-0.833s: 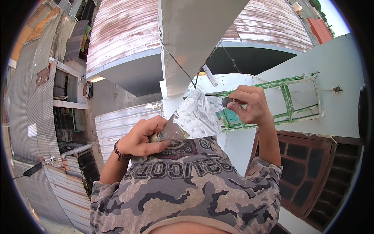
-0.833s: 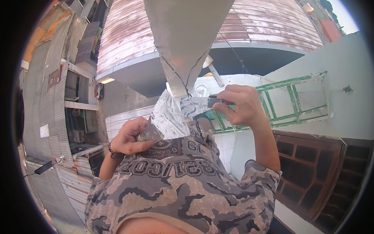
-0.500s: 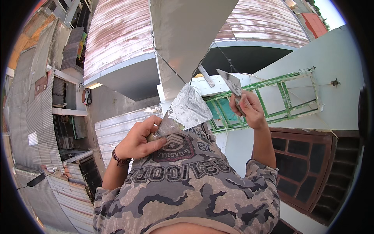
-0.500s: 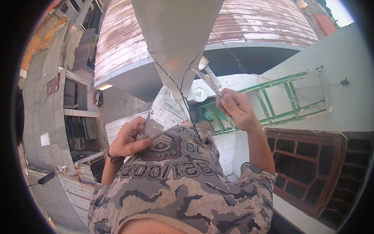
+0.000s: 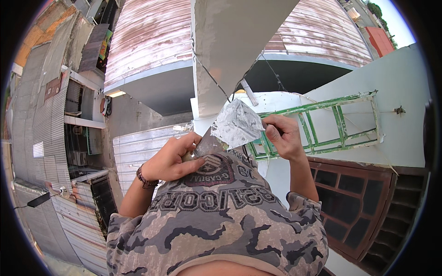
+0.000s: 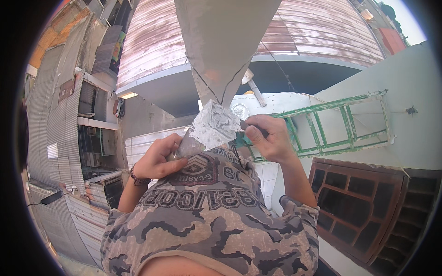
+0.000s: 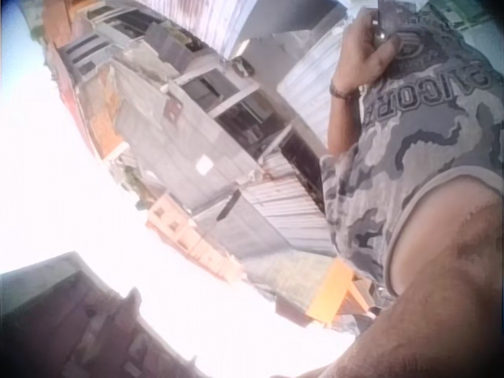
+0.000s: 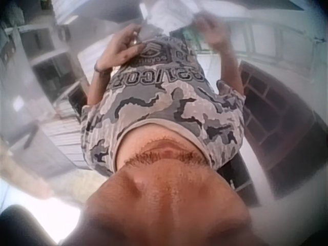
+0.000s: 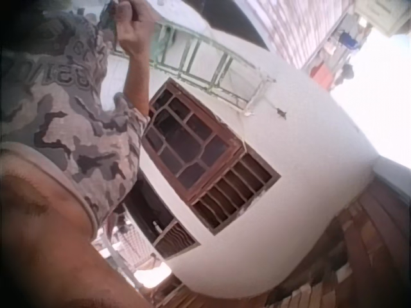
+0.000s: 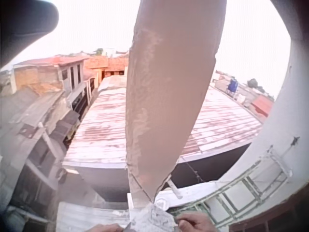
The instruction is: The person applies plaster to a vertical concrete pillar using two putty knives. They repeatedly transfer plaster from one knife to the other and smooth it onto the pillar surface.
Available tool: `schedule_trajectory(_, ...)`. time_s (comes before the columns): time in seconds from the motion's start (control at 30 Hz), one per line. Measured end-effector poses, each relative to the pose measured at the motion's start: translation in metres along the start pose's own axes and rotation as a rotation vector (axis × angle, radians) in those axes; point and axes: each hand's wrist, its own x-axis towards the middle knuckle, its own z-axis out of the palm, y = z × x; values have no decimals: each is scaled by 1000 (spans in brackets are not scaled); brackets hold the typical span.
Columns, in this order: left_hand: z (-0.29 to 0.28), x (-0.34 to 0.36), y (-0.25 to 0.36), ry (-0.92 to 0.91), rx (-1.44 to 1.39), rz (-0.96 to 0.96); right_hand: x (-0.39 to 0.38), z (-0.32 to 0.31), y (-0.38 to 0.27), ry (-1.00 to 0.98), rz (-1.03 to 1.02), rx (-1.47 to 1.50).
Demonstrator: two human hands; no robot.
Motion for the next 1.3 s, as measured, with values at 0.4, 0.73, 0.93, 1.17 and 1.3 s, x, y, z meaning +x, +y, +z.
schedule_trajectory(0.4, -10, -7, -1, 41, 30, 57, -4, -30, -4, 106, 193, -196)
schedule_trajectory(0.73, -7, 5, 9, 40, -165, 6, -12, -10, 15, -66, 57, -39)
schedule_trajectory(0.93, -24, 8, 7, 49, -9, -55, -16, -14, 35, -36, 237, 497)
schedule_trajectory(1.17, -16, 17, 10, -6, -32, 2, -8, 11, 15, -160, 177, 832)
schedule_trajectory(1.3, -19, 20, 3, 1, 28, 35, -4, 27, 10, -60, 93, 615)
